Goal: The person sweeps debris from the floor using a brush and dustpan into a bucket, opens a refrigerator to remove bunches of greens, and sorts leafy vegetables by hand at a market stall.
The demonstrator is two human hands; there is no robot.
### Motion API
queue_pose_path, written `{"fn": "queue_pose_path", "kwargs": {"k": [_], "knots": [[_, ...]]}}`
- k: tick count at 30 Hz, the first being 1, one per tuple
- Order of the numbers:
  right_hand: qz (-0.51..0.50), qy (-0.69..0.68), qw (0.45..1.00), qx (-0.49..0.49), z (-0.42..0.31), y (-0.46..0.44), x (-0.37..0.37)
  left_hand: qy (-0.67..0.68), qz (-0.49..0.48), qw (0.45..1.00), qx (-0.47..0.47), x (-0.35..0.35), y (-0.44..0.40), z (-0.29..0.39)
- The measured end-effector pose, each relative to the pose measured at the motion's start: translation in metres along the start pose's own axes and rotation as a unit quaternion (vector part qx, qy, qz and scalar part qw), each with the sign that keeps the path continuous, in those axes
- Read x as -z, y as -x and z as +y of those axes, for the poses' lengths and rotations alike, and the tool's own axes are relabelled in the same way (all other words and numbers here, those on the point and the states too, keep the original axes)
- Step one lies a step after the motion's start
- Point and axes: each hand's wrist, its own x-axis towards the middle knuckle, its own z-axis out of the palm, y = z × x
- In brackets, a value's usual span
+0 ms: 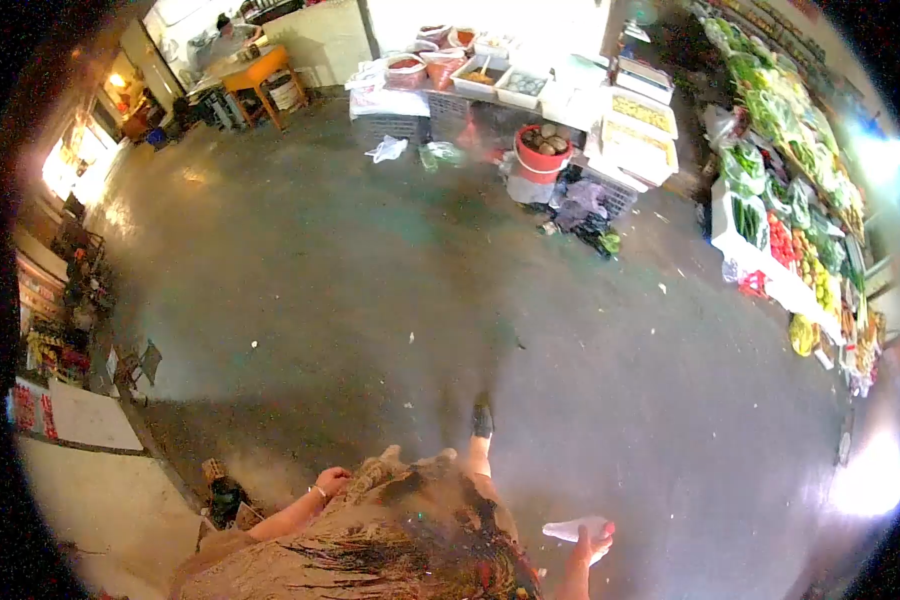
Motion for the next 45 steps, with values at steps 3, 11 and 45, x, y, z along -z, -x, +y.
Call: {"fn": "queue_pose_path", "kwargs": {"k": [3, 11, 45], "knots": [[-0.019, 0.027, 0.999, -0.027, -0.045, -0.034, -0.038, 0.071, -0.022, 0.990, 0.117, 0.006, 0.000, 0.020], [-0.215, -0.090, 0.969, 0.084, -0.166, -0.130, -0.168, 0.231, 0.030, 0.952, 0.199, 0.013, -0.007, 0.129], [-0.140, -0.027, 0.990, -0.010, -0.442, -0.139, -0.510, 0.341, 0.074, 0.928, 0.129, 0.264, -0.368, 0.263]]}}
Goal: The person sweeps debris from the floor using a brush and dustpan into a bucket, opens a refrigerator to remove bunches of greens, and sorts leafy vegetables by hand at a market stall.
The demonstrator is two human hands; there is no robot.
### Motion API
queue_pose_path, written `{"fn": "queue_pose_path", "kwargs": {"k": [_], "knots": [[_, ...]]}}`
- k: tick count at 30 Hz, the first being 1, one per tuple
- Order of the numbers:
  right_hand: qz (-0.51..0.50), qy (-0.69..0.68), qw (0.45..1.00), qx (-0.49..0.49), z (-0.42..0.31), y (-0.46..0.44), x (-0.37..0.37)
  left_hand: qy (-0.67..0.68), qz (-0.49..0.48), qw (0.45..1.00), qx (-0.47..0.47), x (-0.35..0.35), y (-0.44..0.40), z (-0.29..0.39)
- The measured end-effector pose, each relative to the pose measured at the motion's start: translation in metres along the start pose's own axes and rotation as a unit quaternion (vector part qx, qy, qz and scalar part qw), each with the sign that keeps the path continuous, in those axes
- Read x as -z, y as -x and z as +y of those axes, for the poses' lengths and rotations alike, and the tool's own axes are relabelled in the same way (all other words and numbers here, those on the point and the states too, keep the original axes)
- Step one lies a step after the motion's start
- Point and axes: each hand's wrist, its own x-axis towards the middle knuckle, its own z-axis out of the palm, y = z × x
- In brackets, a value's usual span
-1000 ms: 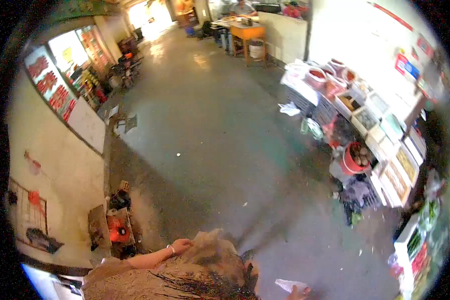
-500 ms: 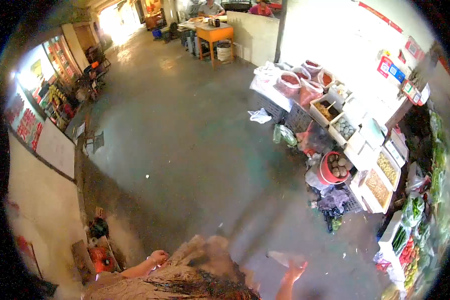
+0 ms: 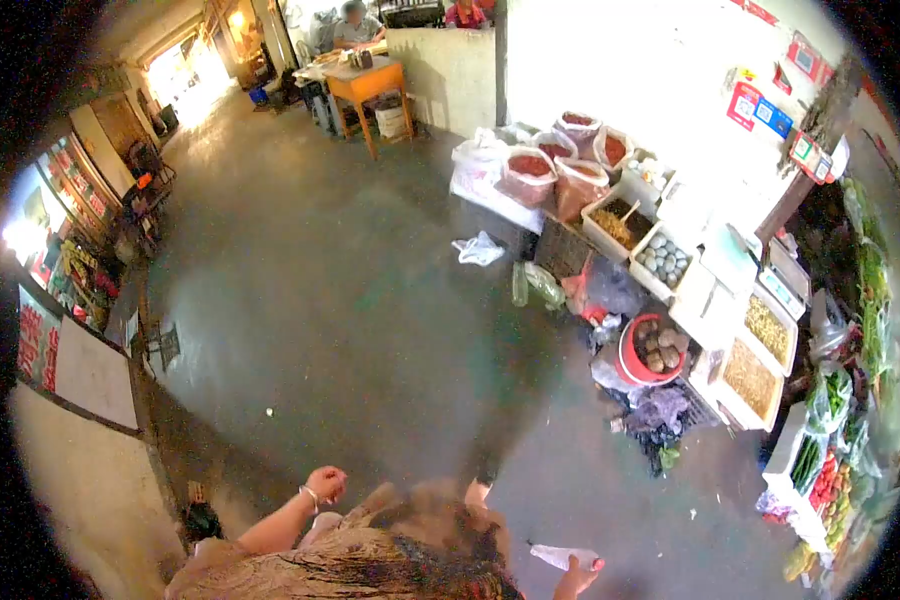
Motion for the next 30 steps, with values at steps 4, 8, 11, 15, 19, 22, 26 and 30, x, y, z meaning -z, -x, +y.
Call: {"fn": "queue_pose_path", "kwargs": {"k": [4, 8, 11, 15, 19, 22, 26, 30], "knots": [[-0.079, -0.045, 0.994, 0.066, -0.077, -0.003, -0.076, -0.042, 0.003, 0.999, 0.033, -0.027, -0.016, 0.015], [-0.175, -0.057, 0.980, 0.068, -0.154, -0.032, -0.176, -0.134, 0.043, 0.990, -0.009, -0.045, -0.019, 0.058], [-0.247, -0.121, 0.956, 0.099, -0.204, -0.027, -0.272, -0.147, 0.070, 0.982, -0.098, -0.036, -0.041, 0.070], [-0.294, -0.056, 0.939, 0.171, -0.231, -0.038, -0.356, -0.050, 0.025, 0.997, 0.043, -0.024, -0.068, 0.102], [-0.332, -0.151, 0.931, 0.027, -0.316, 0.022, -0.393, -0.058, 0.027, 0.997, 0.044, 0.004, -0.126, 0.125], [-0.269, -0.206, 0.940, -0.038, -0.332, 0.022, -0.411, -0.024, 0.019, 1.000, -0.005, 0.031, -0.180, 0.110], [-0.183, -0.245, 0.945, -0.115, -0.342, -0.009, -0.440, -0.053, -0.026, 0.998, 0.012, 0.062, -0.205, 0.216], [-0.095, -0.279, 0.942, -0.162, -0.356, -0.021, -0.462, 0.021, 0.022, 0.997, 0.068, 0.080, -0.249, 0.270]]}}
